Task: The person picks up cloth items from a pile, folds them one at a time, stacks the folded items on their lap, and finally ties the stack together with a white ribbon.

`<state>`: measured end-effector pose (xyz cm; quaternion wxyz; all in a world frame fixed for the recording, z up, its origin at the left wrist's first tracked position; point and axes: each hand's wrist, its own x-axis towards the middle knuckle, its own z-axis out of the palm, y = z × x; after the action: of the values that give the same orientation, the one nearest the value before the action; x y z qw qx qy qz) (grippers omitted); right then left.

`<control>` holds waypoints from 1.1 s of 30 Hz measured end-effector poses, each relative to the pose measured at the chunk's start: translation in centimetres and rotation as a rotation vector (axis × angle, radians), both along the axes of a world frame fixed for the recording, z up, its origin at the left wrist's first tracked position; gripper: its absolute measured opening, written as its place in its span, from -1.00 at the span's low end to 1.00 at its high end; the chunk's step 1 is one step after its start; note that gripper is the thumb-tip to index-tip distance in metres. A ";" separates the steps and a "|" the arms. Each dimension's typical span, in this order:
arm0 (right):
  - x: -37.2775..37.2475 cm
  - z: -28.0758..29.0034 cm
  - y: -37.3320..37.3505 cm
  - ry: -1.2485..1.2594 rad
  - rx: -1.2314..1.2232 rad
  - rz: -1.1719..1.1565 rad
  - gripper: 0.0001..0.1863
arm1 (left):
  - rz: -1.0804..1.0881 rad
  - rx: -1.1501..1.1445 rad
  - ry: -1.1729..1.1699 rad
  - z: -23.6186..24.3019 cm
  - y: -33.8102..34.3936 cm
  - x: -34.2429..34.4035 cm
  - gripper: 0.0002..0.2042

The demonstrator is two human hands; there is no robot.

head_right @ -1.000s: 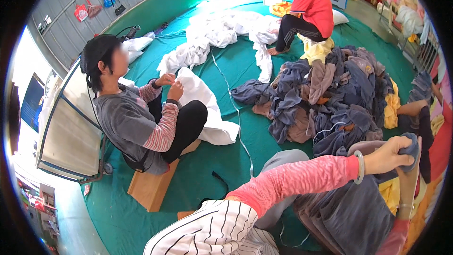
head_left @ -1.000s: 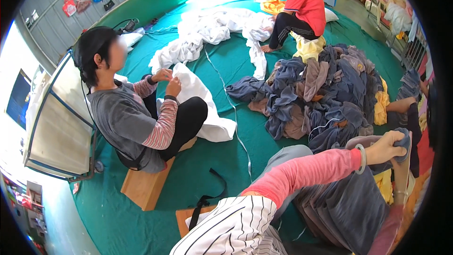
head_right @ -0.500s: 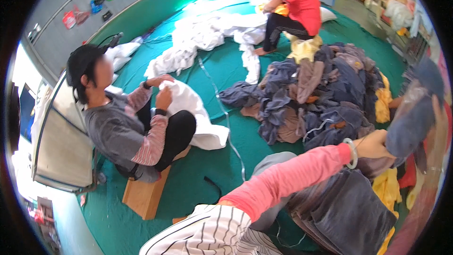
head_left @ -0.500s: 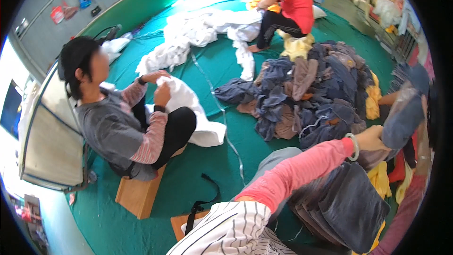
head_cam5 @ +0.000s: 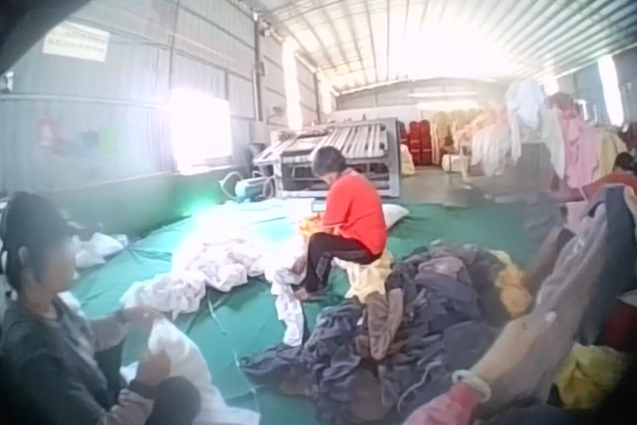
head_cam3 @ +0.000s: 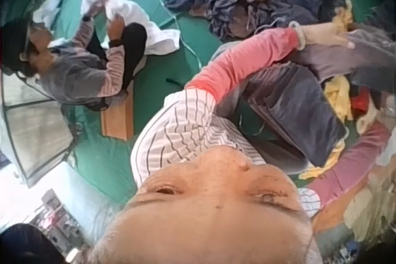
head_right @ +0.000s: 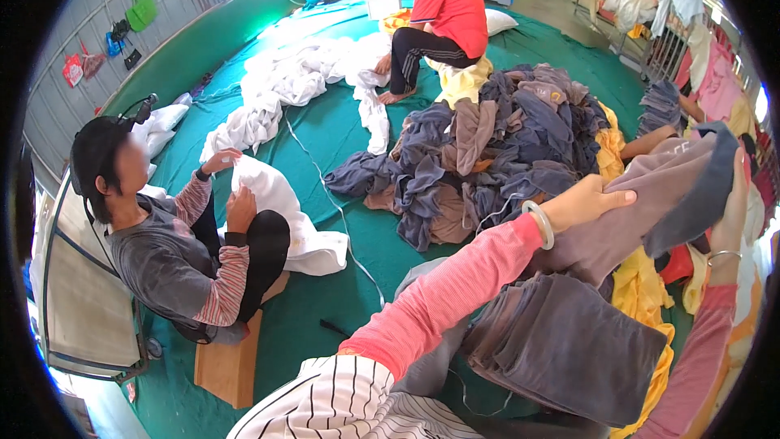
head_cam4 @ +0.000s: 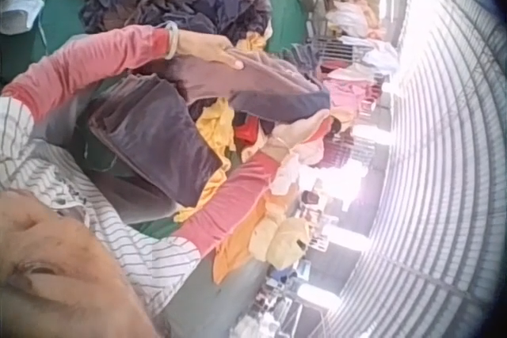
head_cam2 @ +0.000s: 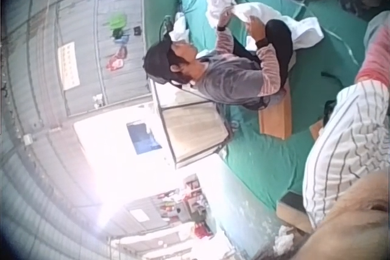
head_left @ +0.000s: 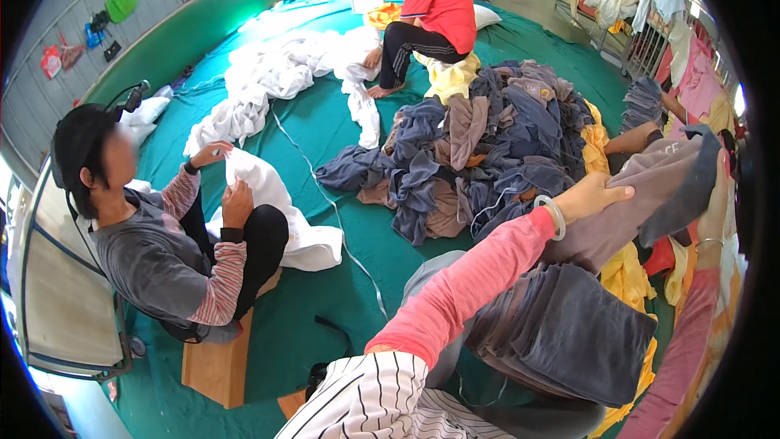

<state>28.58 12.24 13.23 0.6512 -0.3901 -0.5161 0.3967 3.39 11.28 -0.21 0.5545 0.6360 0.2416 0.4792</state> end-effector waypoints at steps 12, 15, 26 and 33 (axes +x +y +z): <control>0.1 0.1 -0.9 -0.059 -0.018 -0.011 -0.60 | -0.148 -0.175 0.312 0.2 0.7 -2.0 -0.41; -1.2 1.0 -1.4 -0.067 -0.046 0.111 -0.59 | -0.304 -0.321 0.114 -1.1 1.2 -2.5 -0.50; 8.8 4.9 4.8 -0.017 0.007 0.155 -0.59 | -0.734 -0.330 0.028 -1.5 1.7 -2.8 -0.37; 7.3 4.9 3.7 0.019 -0.012 0.159 -0.50 | -0.371 -0.307 -0.056 -1.6 2.6 -5.0 -0.72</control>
<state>35.86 15.97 18.12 0.6200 -0.3482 -0.5369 0.4540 -1.59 13.86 -1.79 0.7296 0.5642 0.1755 0.3442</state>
